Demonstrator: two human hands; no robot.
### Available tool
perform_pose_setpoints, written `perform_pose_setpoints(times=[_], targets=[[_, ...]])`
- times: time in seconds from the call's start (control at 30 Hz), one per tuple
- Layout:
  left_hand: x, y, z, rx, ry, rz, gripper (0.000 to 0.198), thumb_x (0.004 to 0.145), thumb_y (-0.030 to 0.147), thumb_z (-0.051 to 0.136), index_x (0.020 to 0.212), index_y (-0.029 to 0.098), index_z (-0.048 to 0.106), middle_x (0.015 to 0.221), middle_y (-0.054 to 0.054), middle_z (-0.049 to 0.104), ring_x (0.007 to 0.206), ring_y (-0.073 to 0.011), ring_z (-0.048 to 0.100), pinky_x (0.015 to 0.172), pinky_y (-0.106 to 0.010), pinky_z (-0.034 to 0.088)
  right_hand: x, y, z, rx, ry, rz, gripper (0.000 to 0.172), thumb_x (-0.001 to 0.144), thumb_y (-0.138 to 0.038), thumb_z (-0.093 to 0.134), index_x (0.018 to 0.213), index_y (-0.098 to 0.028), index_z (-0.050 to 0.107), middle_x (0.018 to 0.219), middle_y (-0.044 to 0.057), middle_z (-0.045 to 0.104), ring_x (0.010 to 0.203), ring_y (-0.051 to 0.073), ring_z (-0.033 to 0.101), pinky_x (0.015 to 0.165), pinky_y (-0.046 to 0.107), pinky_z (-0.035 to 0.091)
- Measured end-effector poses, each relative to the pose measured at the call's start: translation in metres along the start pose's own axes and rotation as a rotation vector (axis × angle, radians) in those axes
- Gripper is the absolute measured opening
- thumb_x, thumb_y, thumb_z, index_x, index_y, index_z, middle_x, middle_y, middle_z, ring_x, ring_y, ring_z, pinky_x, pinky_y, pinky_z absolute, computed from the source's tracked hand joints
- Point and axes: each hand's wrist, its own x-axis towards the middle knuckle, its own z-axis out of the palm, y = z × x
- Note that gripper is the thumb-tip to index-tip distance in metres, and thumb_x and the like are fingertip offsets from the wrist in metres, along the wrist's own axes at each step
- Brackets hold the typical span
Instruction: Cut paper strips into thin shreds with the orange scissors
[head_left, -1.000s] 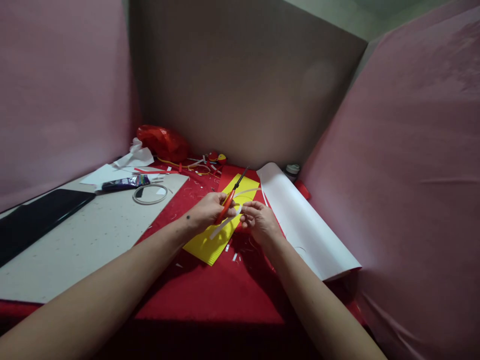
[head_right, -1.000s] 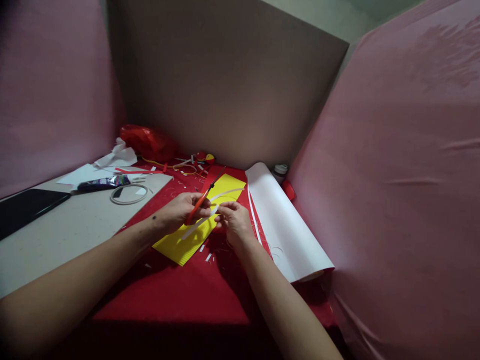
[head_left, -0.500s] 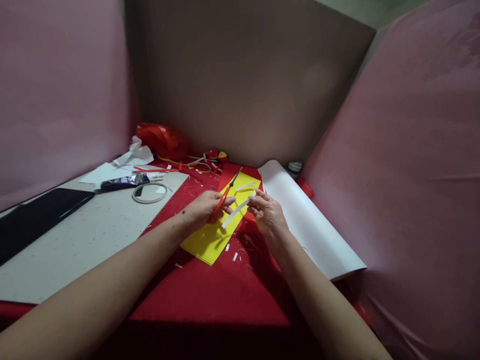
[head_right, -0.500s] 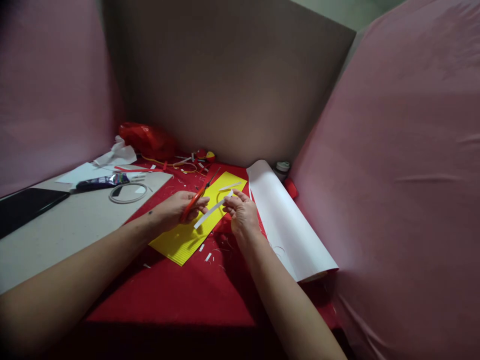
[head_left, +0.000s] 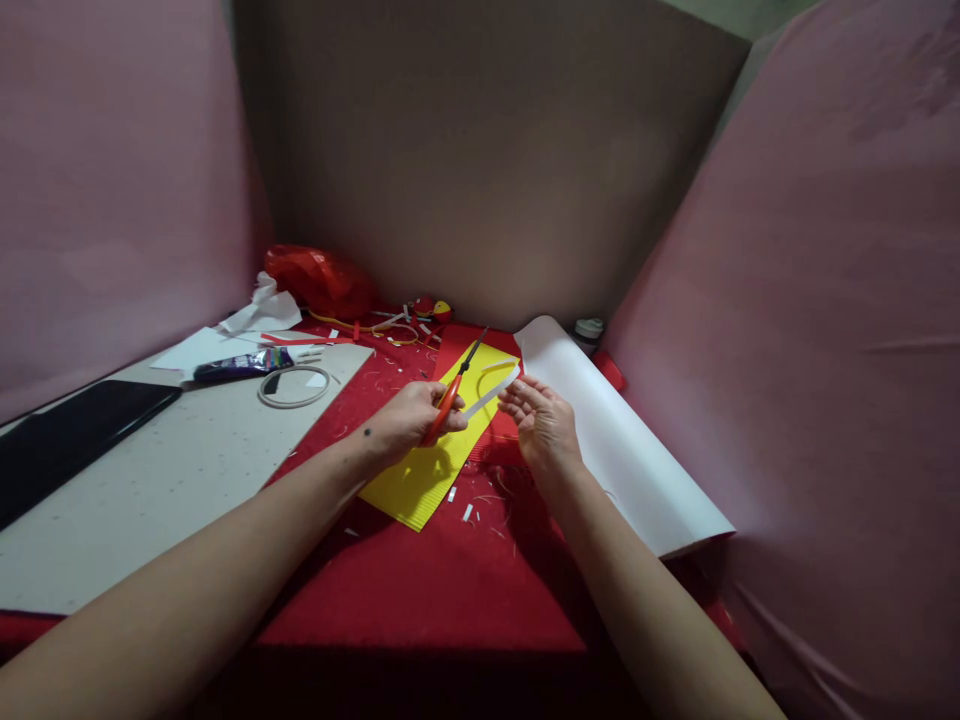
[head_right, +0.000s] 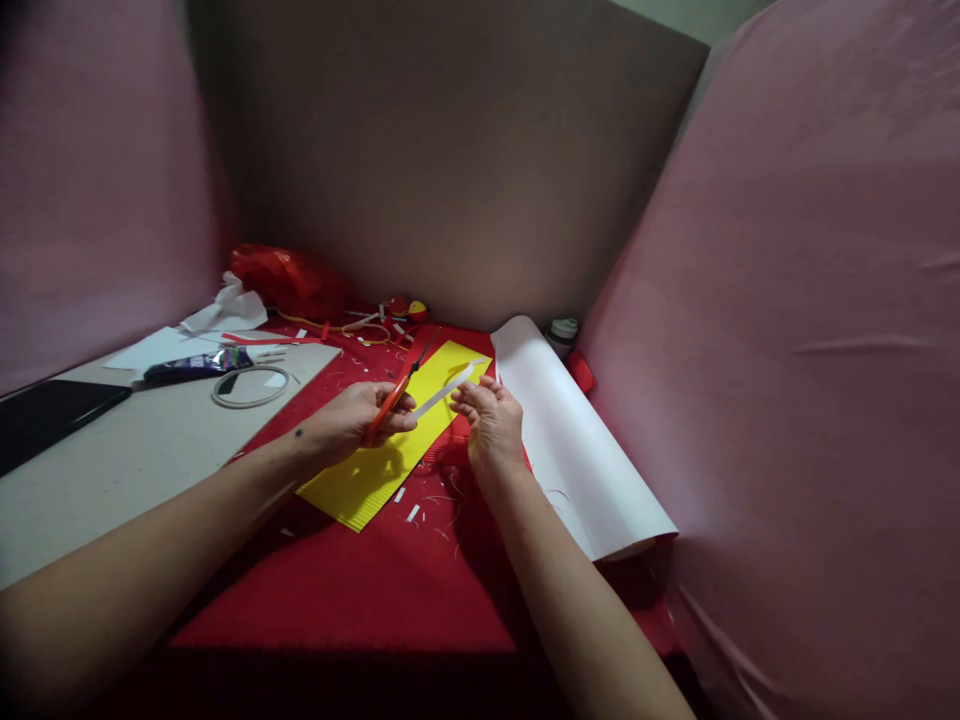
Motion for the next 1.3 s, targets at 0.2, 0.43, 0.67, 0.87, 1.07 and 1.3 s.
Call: perform_pose_setpoints(times=[0.2, 0.43, 0.67, 0.87, 1.07, 1.3], targets=[[-0.003, 0.002, 0.004, -0.013, 0.027, 0.015, 0.03, 0.056, 0.018, 0.071, 0.078, 0.014, 0.052, 0.053, 0.007, 0.048, 0.041, -0.002, 0.035, 0.04, -0.017, 0.024, -0.017, 0.02, -0.004, -0.185, -0.264, 0.284, 0.014, 0.062, -0.02, 0.069, 0.071, -0.012, 0.063, 0.062, 0.003, 0.063, 0.051, 0.009, 0.056, 0.047, 0.02, 0.045], [-0.002, 0.0, -0.001, 0.04, 0.009, 0.033, 0.026, 0.063, 0.032, 0.065, 0.074, 0.016, 0.048, 0.061, 0.001, 0.056, 0.04, -0.0076, 0.046, 0.034, -0.02, 0.029, -0.012, 0.018, -0.004, -0.175, -0.245, 0.183, 0.013, 0.06, -0.018, 0.071, 0.068, -0.011, 0.063, 0.062, 0.001, 0.063, 0.05, 0.009, 0.057, 0.042, 0.017, 0.042], [-0.002, 0.0, -0.011, 0.687, 0.025, 0.078, 0.023, 0.072, 0.04, 0.047, 0.074, 0.018, 0.045, 0.067, -0.003, 0.056, 0.055, -0.0138, 0.053, 0.045, -0.024, 0.036, -0.002, 0.013, -0.012, -0.138, -0.139, 0.103, 0.017, 0.055, -0.015, 0.072, 0.066, -0.013, 0.059, 0.058, -0.001, 0.061, 0.049, 0.011, 0.059, 0.043, 0.019, 0.046], [-0.011, 0.01, -0.003, 1.088, -0.143, 0.052, 0.025, 0.077, 0.037, 0.035, 0.075, 0.017, 0.049, 0.075, -0.008, 0.06, 0.062, -0.0174, 0.054, 0.053, -0.026, 0.036, 0.0, 0.011, -0.013, -0.13, -0.11, 0.004, 0.019, 0.054, -0.011, 0.068, 0.068, -0.014, 0.056, 0.058, -0.003, 0.061, 0.05, 0.01, 0.058, 0.044, 0.019, 0.046], [-0.012, 0.004, 0.003, 1.213, -0.132, 0.12, 0.034, 0.083, 0.04, 0.027, 0.08, 0.017, 0.052, 0.08, -0.013, 0.062, 0.066, -0.0208, 0.056, 0.056, -0.029, 0.036, -0.001, 0.009, -0.011, -0.155, -0.06, -0.037, 0.027, 0.051, -0.008, 0.066, 0.072, -0.016, 0.051, 0.058, -0.005, 0.059, 0.051, 0.01, 0.059, 0.046, 0.02, 0.048], [-0.01, -0.006, 0.005, 1.291, -0.106, 0.121, 0.031, 0.083, 0.039, 0.03, 0.085, 0.017, 0.052, 0.084, -0.016, 0.063, 0.071, -0.0271, 0.06, 0.055, -0.032, 0.038, -0.003, 0.008, -0.008, -0.129, -0.028, -0.046, 0.027, 0.052, -0.007, 0.064, 0.071, -0.017, 0.049, 0.057, -0.007, 0.056, 0.055, 0.01, 0.06, 0.055, 0.024, 0.055]])
